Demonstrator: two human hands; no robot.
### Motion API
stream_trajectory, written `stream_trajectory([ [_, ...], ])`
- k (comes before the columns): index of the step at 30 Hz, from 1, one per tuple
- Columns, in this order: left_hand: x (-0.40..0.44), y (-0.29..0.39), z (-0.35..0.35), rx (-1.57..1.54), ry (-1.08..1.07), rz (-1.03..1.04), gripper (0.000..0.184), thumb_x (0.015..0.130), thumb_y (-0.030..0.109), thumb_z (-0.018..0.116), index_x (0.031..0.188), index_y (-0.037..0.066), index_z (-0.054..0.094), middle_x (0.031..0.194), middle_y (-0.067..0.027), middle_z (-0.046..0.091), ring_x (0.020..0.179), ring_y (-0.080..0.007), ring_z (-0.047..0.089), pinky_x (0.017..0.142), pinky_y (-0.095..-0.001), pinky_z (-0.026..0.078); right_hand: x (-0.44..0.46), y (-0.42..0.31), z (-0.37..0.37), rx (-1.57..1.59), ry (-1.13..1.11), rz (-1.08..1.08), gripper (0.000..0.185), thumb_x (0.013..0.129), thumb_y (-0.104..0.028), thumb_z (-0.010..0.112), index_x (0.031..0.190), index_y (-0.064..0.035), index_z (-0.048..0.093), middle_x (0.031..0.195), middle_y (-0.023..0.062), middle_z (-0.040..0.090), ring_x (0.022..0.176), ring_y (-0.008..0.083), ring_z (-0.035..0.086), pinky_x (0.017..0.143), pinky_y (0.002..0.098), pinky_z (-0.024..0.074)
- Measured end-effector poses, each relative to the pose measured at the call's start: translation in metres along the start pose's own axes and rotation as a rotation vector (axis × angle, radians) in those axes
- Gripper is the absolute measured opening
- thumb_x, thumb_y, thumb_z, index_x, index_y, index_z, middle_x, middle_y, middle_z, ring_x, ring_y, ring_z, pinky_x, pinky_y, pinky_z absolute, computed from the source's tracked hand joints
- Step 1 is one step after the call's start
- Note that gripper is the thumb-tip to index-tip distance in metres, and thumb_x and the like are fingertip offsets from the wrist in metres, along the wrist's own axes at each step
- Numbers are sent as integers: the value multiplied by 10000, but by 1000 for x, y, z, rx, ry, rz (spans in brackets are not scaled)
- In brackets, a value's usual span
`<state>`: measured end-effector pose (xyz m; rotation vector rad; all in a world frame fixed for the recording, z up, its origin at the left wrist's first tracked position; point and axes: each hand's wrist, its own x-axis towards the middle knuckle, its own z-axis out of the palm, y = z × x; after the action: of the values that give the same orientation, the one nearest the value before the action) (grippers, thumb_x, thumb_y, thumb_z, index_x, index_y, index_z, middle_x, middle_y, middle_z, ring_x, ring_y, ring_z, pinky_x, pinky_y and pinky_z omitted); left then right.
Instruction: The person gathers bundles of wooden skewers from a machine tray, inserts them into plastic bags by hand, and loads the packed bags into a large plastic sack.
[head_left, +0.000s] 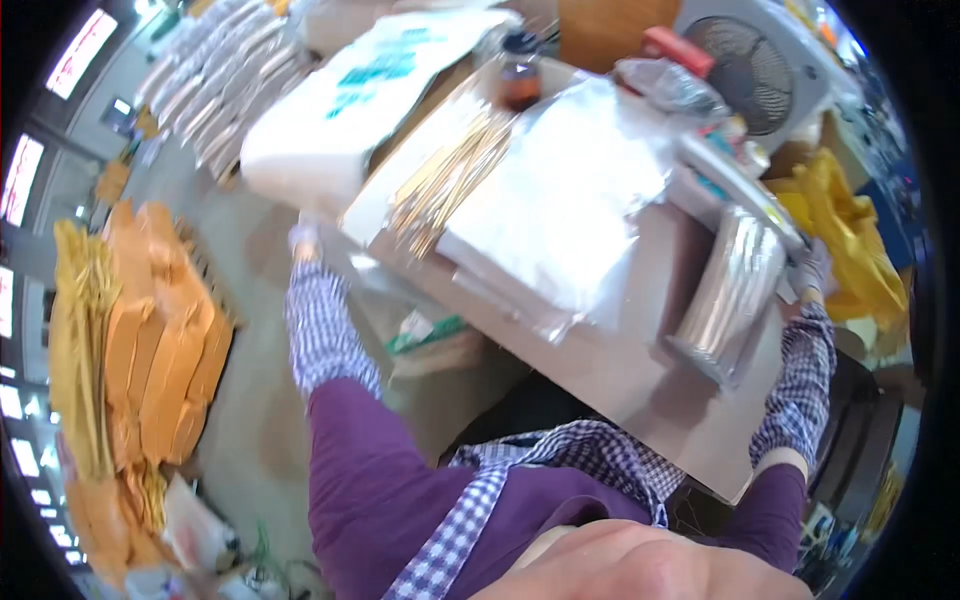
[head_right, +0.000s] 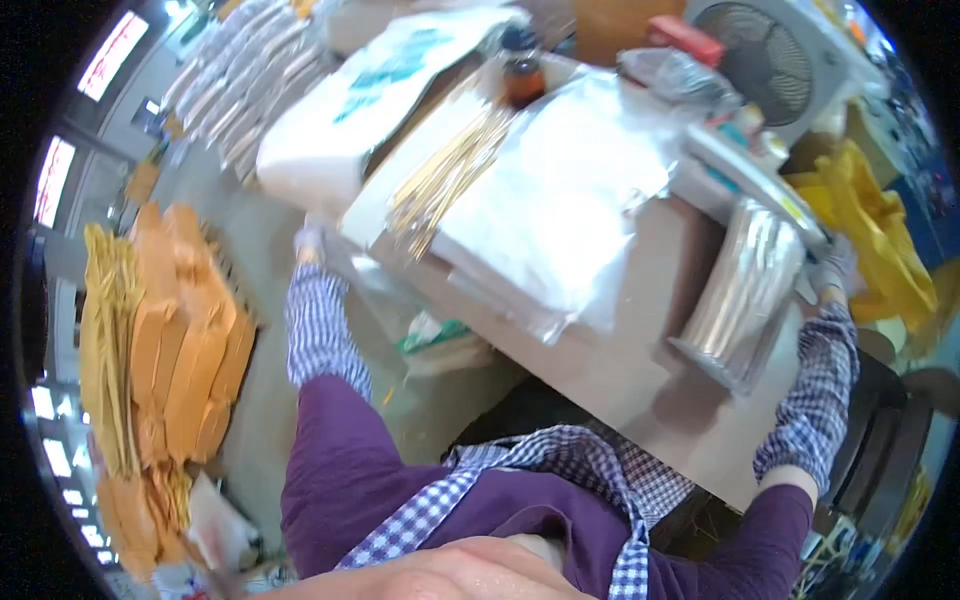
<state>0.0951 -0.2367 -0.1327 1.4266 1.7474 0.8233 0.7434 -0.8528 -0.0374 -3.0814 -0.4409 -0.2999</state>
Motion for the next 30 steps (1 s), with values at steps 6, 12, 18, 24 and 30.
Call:
stream_trajectory([
  [6, -145, -26, -80, -75, -179, -16, 514, 763, 384, 611, 1002, -69, 580, 910, -108, 613, 789, -185, 539, 695, -344, 430, -9, -13, -12, 58, 292, -84, 892, 608, -310, 703, 1324, -39, 247, 1359, 202, 243, 1275, 332, 199, 1042, 386, 194],
  [12, -281, -53, -115, -534, -169, -114, 306, 802, 275, 605, 972, 20, 601, 887, -59, 597, 794, -155, 547, 687, -305, 449, -85, -43, 17, 980, -462, 186, 744, 608, -449, 725, 1146, 14, 501, 1082, 143, 555, 939, 226, 556, 782, 324, 448],
  [18, -300, -51, -111, -912, -206, -257, 288, 846, 254, 550, 999, 10, 565, 905, -63, 580, 816, -176, 564, 725, -320, 478, -172, -67, 36, 1328, -624, 204, 359, 642, -280, 666, 864, -5, 603, 800, 101, 590, 695, 196, 563, 642, 299, 452],
  [24, -289, -48, -104, -875, -266, -86, 333, 898, 278, 441, 1010, 6, 595, 849, -3, 564, 738, -82, 515, 628, -251, 425, -265, -119, -10, 1703, -581, 11, 317, 677, -150, 626, 938, 3, 533, 801, 71, 569, 726, 146, 545, 657, 269, 461],
  [30, -304, -37, -101, -756, -135, -169, 347, 844, 327, 551, 944, 1, 613, 884, -55, 605, 777, -142, 566, 685, -258, 472, -314, -249, -68, 2568, -855, 165, 173, 703, -114, 582, 862, -48, 562, 843, 67, 561, 888, 195, 532, 830, 354, 466],
])
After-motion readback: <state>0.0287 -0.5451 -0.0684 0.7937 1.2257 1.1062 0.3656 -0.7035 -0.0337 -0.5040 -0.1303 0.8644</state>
